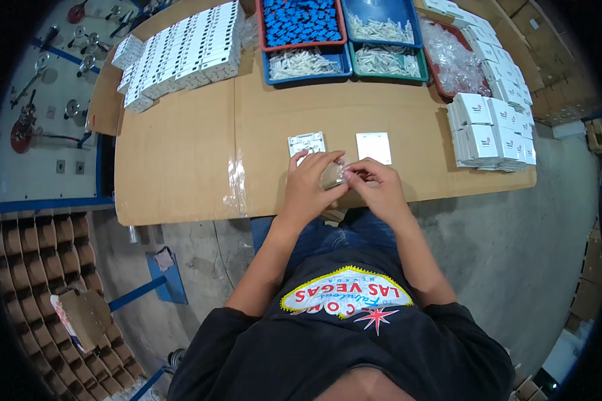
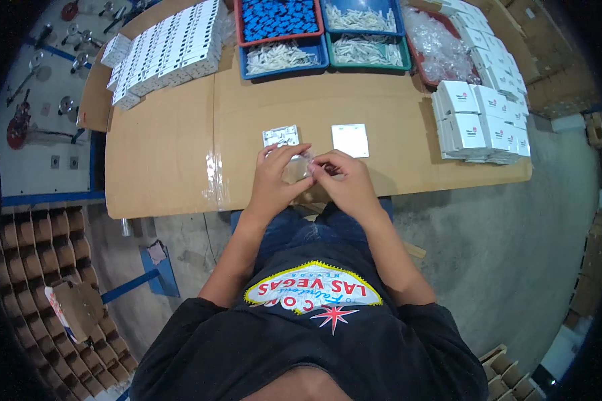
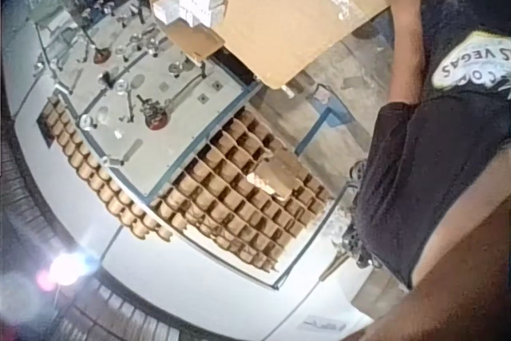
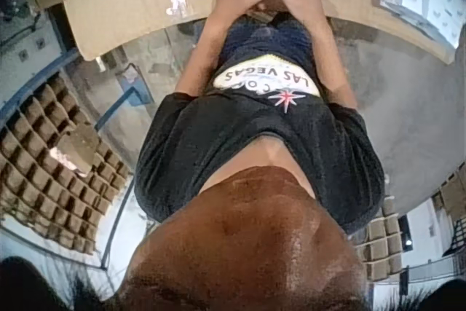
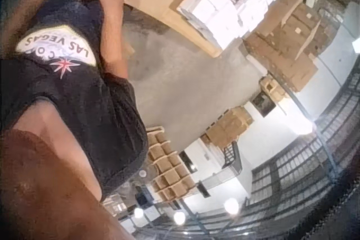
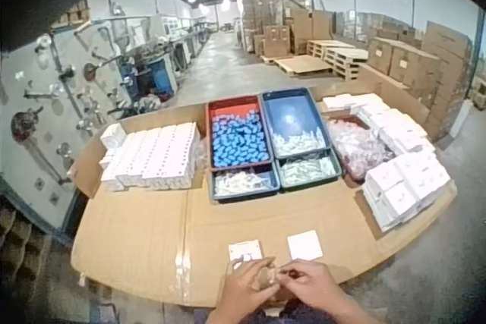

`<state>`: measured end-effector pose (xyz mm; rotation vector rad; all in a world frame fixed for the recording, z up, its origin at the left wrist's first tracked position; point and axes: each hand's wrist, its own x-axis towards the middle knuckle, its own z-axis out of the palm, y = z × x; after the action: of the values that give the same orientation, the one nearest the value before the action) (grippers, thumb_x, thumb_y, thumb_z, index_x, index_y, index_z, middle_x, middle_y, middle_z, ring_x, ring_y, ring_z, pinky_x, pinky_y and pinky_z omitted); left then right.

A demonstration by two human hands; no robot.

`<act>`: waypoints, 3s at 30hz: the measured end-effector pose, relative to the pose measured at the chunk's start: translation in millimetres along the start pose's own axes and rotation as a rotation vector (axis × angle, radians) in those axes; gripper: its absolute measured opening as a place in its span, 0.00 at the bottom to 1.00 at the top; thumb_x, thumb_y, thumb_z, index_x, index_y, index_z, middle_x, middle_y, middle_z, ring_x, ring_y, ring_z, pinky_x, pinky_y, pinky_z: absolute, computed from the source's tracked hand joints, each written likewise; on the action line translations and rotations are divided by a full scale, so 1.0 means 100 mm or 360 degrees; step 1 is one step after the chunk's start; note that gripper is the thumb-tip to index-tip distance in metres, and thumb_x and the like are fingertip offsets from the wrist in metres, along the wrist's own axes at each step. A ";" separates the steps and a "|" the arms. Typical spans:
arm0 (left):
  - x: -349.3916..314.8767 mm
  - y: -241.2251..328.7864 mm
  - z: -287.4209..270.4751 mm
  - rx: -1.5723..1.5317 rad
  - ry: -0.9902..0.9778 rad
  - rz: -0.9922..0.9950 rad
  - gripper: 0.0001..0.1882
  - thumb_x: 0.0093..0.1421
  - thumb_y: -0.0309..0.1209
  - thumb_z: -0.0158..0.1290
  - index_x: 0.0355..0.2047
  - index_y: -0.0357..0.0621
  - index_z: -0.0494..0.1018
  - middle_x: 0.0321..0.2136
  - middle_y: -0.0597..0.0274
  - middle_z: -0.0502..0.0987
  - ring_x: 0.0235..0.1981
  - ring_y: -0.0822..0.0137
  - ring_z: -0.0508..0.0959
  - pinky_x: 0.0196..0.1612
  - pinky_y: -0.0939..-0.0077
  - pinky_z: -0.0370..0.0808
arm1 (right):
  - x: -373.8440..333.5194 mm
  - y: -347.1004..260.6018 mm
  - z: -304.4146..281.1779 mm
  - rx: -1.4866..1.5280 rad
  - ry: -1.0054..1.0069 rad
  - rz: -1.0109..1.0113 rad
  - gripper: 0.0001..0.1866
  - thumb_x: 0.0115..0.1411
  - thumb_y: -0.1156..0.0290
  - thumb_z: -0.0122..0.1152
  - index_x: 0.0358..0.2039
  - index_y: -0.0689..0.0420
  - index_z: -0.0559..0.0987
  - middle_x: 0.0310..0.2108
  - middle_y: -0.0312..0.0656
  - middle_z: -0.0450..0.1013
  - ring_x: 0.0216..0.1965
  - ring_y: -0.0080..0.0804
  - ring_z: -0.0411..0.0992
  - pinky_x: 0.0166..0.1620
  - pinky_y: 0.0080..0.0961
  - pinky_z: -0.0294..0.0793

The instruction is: The person assembles small electrical components by hand. They open a white cardboard box, place a plastic bag containing white connectors and a blue plastic cap inside, and then close the box. The person repeats this process for multiple units, stacking the finished boxes on the table.

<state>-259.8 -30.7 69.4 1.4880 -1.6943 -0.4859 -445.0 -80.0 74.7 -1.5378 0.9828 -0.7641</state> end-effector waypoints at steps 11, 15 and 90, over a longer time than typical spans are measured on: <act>-0.01 -0.15 0.18 -0.0814 0.0078 -0.0618 0.18 0.56 0.27 0.67 0.47 0.39 0.78 0.41 0.60 0.82 0.46 0.68 0.80 0.53 0.70 0.75 | 0.16 -0.02 -0.13 -0.0161 -0.0111 -0.0102 0.15 0.67 0.68 0.64 0.51 0.62 0.81 0.40 0.44 0.83 0.39 0.28 0.81 0.41 0.26 0.80; -0.08 -0.28 0.22 -0.0761 0.0175 -0.0645 0.19 0.59 0.28 0.66 0.49 0.38 0.76 0.41 0.61 0.81 0.45 0.69 0.80 0.52 0.72 0.75 | 0.66 0.30 -0.48 0.0053 0.0028 -0.0032 0.13 0.69 0.72 0.60 0.50 0.65 0.81 0.38 0.41 0.82 0.37 0.24 0.80 0.40 0.22 0.80; -0.26 -0.57 0.53 -0.0085 0.0455 -0.0011 0.18 0.56 0.34 0.65 0.46 0.41 0.77 0.36 0.58 0.79 0.41 0.56 0.77 0.49 0.63 0.69 | 2.46 0.53 -0.33 -0.1302 0.0363 -0.0360 0.09 0.62 0.68 0.60 0.39 0.53 0.86 0.35 0.49 0.82 0.38 0.46 0.82 0.40 0.42 0.79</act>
<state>-264.9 -31.0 -12.6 1.4495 -1.4418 -0.3028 -374.1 -317.3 19.8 -2.3306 1.4096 -0.7423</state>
